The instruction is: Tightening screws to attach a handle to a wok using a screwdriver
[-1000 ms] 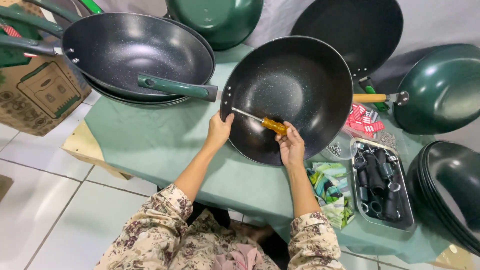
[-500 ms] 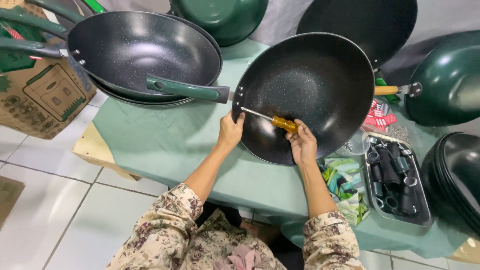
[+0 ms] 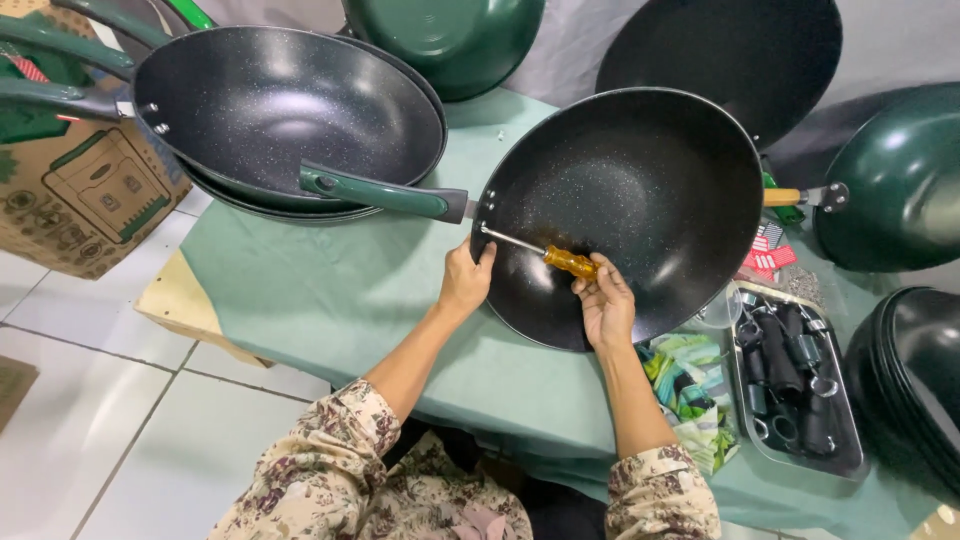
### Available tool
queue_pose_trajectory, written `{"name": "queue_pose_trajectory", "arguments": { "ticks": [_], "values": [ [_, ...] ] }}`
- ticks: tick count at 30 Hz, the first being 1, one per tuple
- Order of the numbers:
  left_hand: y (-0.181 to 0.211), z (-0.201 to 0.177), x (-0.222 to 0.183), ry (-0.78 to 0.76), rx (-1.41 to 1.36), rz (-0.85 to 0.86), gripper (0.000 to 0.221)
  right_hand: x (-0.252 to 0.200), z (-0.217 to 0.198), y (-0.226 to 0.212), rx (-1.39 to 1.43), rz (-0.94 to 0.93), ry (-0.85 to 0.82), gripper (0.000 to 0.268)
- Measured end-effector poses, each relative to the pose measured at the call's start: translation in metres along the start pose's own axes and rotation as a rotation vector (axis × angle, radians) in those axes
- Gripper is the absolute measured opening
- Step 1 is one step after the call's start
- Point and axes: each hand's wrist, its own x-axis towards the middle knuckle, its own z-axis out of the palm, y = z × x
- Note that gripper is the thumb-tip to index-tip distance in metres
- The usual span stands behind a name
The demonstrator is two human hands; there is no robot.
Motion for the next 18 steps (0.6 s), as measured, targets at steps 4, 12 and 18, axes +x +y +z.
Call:
{"name": "queue_pose_trajectory", "arguments": {
  "ticks": [4,12,18],
  "values": [
    [-0.01,0.002,0.0,-0.006,-0.027,0.023,0.026,-0.003,0.007,-0.002,0.018,-0.003,0.003,0.024],
    [-0.018,0.004,0.0,0.001,-0.001,0.017,0.028,-0.004,0.004,-0.002,0.018,-0.001,0.03,0.024],
    [-0.017,0.003,-0.004,0.01,0.001,0.018,0.028,-0.007,0.009,-0.005,0.03,-0.01,0.038,0.024]
  ]
}}
